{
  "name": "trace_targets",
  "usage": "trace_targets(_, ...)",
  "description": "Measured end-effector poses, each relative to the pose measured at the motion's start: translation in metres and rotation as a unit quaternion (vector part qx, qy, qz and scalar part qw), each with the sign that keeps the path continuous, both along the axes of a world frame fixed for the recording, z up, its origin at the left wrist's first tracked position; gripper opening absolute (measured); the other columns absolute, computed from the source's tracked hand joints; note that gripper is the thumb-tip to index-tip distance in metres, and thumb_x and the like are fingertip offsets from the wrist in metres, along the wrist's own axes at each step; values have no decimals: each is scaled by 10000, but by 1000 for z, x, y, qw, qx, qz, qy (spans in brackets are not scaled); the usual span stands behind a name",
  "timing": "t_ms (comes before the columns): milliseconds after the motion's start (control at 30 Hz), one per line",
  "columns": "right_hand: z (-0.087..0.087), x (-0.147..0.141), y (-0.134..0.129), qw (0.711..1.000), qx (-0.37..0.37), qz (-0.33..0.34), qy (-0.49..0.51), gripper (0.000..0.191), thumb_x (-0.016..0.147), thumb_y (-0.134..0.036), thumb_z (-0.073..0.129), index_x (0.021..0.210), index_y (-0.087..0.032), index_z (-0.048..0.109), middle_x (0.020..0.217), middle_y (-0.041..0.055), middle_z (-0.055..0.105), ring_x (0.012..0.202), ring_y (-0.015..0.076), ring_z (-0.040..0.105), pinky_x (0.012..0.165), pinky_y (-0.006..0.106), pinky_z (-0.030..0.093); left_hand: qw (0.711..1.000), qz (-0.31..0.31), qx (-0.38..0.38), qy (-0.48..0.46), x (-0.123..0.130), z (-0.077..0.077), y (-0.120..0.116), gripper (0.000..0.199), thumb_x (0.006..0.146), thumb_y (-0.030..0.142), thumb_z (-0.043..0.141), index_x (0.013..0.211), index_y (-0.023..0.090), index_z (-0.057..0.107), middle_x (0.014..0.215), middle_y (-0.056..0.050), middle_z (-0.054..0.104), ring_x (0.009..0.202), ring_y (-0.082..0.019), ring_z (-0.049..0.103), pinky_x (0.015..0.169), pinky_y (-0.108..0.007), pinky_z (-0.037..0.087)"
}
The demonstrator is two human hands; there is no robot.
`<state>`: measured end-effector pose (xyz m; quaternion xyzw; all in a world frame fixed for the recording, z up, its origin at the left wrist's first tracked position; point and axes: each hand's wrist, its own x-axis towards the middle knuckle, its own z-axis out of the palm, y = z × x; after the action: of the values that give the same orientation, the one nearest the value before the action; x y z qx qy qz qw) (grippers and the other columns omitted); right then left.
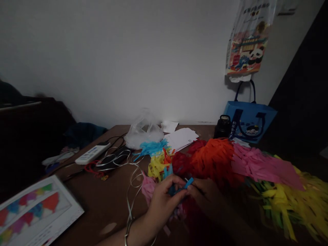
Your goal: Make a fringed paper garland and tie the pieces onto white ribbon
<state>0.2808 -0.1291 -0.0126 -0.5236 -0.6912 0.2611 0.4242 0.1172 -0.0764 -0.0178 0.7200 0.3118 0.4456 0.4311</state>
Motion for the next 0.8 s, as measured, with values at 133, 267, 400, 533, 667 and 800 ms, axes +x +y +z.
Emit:
trace_targets(133,-5,1,0,999,-9,-36,-11,252,938,-365,467,747,-207,512,621,-51,540,576,113,517,544,227,291,1000,-16,10,7,-1,1,0,100,717,254,765,717,191,688,688,-9,643,665,-165,581,634,-242,441)
trace_targets(267,-7,1,-1,999,-3,-18,-39,310,968,-371,405,718,-210,488,654,-39,557,601,114,522,566,236,288,996,-59,-44,-42,-3,8,1,234,746,273,745,969,209,715,810,-35,691,745,-183,618,688,-261,477)
trace_targets(400,-3,-3,-2,999,8,22,-31,314,956,-379,408,705,-208,487,632,-43,514,592,113,499,563,231,305,994,-107,-13,-36,-3,13,2,201,833,344,663,737,179,725,771,-54,681,727,-181,616,674,-260,467)
trace_targets(533,3,8,-2,998,36,-3,-42,271,877,-272,451,614,-206,445,585,-40,481,547,113,462,529,235,304,993,15,-2,-116,-14,22,20,313,795,432,700,628,173,642,629,-7,605,616,-156,549,589,-240,435)
trace_targets(667,7,51,6,971,-13,-177,-158,138,740,-206,473,604,-220,456,566,-13,489,549,168,485,541,285,348,957,170,23,-234,-41,41,56,274,899,455,571,766,215,571,671,57,531,619,-113,469,604,-200,393)
trace_targets(800,6,67,12,944,88,-249,-199,296,668,-177,524,942,-187,636,1044,121,637,1008,314,572,882,457,425,950,188,50,-243,-49,50,56,237,891,429,601,783,219,603,702,51,557,651,-113,490,636,-197,403)
